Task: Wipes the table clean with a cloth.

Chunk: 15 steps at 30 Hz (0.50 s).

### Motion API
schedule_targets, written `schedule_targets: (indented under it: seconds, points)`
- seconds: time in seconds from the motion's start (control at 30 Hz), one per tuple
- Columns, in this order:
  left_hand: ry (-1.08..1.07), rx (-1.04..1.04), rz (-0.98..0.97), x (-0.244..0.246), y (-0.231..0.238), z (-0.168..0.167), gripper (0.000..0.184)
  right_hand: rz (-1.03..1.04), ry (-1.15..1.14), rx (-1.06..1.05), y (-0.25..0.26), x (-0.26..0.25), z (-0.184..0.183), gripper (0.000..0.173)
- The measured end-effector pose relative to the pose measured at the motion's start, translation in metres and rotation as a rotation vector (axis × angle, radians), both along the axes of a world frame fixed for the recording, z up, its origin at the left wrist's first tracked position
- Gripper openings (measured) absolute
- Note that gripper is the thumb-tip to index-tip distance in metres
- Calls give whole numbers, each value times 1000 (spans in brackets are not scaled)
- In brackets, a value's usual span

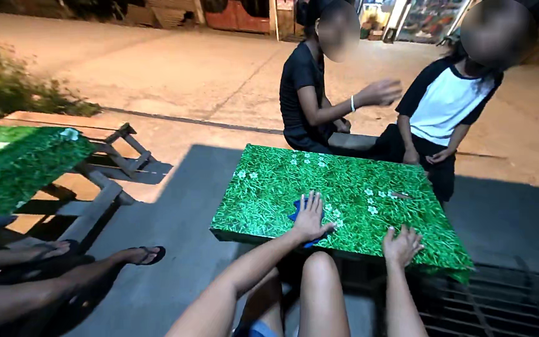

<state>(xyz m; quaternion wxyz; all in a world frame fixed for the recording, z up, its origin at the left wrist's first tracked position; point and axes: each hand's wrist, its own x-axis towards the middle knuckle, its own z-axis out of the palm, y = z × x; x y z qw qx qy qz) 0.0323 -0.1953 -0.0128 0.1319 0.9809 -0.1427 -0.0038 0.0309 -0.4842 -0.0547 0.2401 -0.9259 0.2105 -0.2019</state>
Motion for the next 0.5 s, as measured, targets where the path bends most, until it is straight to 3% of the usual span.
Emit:
schedule_targets:
  seconds: [0.07, 0.1, 0.17, 0.23, 0.37, 0.5]
  points:
    - [21, 49, -44, -8, 29, 0, 99, 9, -10, -7, -2, 0, -2, 54]
    - [21, 44, -21, -10, 48, -1, 87, 15, -8, -5, -3, -1, -2, 54]
    - [-12, 7, 113, -10, 92, -5, 59, 25, -3, 0, -3, -3, -2, 53]
    - [-84, -29, 309, -12, 149, -12, 47, 35, -3, 5, -3, -5, -2, 53]
    - [-160, -111, 648, -22, 237, -6, 48, 9, 4, -28, 2, -6, 0, 53]
    - [-142, -107, 875, -11, 217, 0, 53, -45, 84, -32, 8, -4, 5, 53]
